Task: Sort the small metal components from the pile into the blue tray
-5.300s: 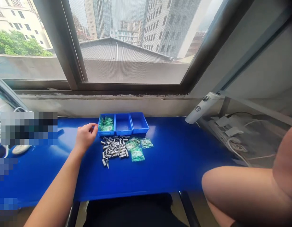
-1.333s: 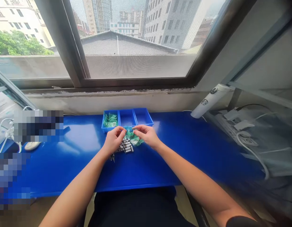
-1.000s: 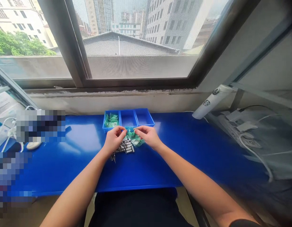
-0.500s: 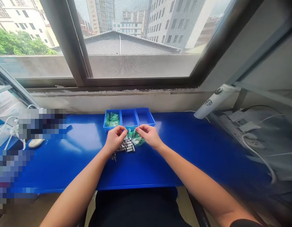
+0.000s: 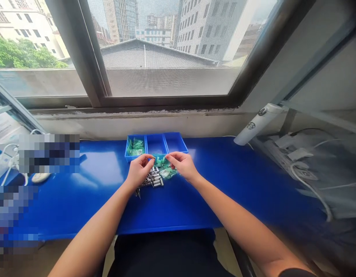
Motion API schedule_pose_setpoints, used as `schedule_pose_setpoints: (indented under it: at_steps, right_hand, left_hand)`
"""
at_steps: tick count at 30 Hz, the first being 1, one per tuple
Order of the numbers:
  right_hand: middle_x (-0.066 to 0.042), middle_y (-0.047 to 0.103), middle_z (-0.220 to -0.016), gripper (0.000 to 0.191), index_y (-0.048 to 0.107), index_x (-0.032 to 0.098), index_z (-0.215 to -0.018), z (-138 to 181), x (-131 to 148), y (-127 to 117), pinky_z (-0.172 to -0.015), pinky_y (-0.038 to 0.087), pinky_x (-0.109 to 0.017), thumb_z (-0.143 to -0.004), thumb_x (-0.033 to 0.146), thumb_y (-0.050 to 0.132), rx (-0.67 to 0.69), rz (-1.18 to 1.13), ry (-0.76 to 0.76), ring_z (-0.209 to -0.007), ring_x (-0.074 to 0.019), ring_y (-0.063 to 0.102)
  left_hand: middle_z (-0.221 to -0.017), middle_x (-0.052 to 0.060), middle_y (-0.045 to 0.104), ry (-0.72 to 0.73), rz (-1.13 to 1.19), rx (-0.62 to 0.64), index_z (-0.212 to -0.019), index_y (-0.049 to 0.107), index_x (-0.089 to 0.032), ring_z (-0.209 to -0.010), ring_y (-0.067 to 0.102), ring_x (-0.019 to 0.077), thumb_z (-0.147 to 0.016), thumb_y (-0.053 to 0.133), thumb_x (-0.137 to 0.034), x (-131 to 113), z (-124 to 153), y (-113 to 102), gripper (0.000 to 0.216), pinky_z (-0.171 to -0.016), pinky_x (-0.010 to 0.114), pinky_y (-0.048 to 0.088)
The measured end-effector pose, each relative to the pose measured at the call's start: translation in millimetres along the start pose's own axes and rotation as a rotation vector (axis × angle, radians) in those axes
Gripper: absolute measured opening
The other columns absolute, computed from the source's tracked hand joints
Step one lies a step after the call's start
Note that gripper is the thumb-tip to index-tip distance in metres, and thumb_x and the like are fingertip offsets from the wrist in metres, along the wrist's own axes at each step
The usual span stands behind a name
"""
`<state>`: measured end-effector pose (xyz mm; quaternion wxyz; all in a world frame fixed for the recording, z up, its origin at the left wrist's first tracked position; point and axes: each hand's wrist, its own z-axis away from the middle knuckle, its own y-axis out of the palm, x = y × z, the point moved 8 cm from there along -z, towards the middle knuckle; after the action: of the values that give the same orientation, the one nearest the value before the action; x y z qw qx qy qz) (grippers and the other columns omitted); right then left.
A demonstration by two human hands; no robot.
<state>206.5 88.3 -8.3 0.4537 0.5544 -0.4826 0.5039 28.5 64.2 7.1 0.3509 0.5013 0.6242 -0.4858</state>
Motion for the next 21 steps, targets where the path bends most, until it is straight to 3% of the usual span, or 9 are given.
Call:
schedule_pose_setpoints:
  at_steps: [5, 10, 14, 21]
  right_hand:
    - [-0.002, 0.062, -0.058, 0.047, 0.07, 0.016, -0.075, 0.8, 1.3, 3.6, -0.051, 0.044, -0.027, -0.066, 0.062, 0.074, 0.02, -0.021, -0.008, -0.051, -0.0127, 0.055]
    - [-0.003, 0.064, -0.059, 0.047, 0.069, 0.016, -0.071, 1.2, 4.4, 5.2, -0.05, 0.043, -0.027, -0.068, 0.063, 0.072, 0.031, -0.028, -0.02, -0.053, -0.0137, 0.057]
    - [-0.004, 0.067, -0.064, 0.043, 0.072, 0.017, -0.075, 2.6, 7.4, 5.4, -0.052, 0.045, -0.027, -0.068, 0.059, 0.074, 0.046, -0.052, -0.041, -0.059, -0.0154, 0.061]
    - [-0.004, 0.068, -0.066, 0.038, 0.069, 0.017, -0.081, 2.7, 4.0, 6.2, -0.055, 0.047, -0.028, -0.066, 0.052, 0.077, 0.051, -0.023, -0.037, -0.061, -0.0159, 0.063]
  left_hand:
    - [-0.049, -0.007, 0.041, 0.007, -0.009, -0.026, -0.085, 0.064, -0.016, -0.044, 0.035, 0.0078, -0.083, 0.061, -0.035, -0.2, -0.4, -3.1, 0.02, -0.046, 0.021, 0.027]
    - [-0.061, -0.001, 0.06, -0.045, 0.052, 0.018, -0.077, 0.059, -0.017, -0.05, 0.049, 0.0099, -0.083, 0.061, -0.037, 2.1, 0.6, -0.5, 0.021, -0.05, 0.022, 0.039]
    - [-0.072, 0.002, 0.068, -0.048, 0.082, 0.017, -0.082, 0.061, -0.016, -0.053, 0.056, 0.0118, -0.083, 0.06, -0.037, -3.2, 1.6, -2.1, 0.021, -0.055, 0.025, 0.046]
    - [-0.062, 0.0, 0.065, -0.005, 0.087, -0.029, -0.094, 0.066, -0.016, -0.06, 0.063, 0.0155, -0.085, 0.058, -0.036, -5.0, 0.6, -7.4, 0.023, -0.064, 0.027, 0.049]
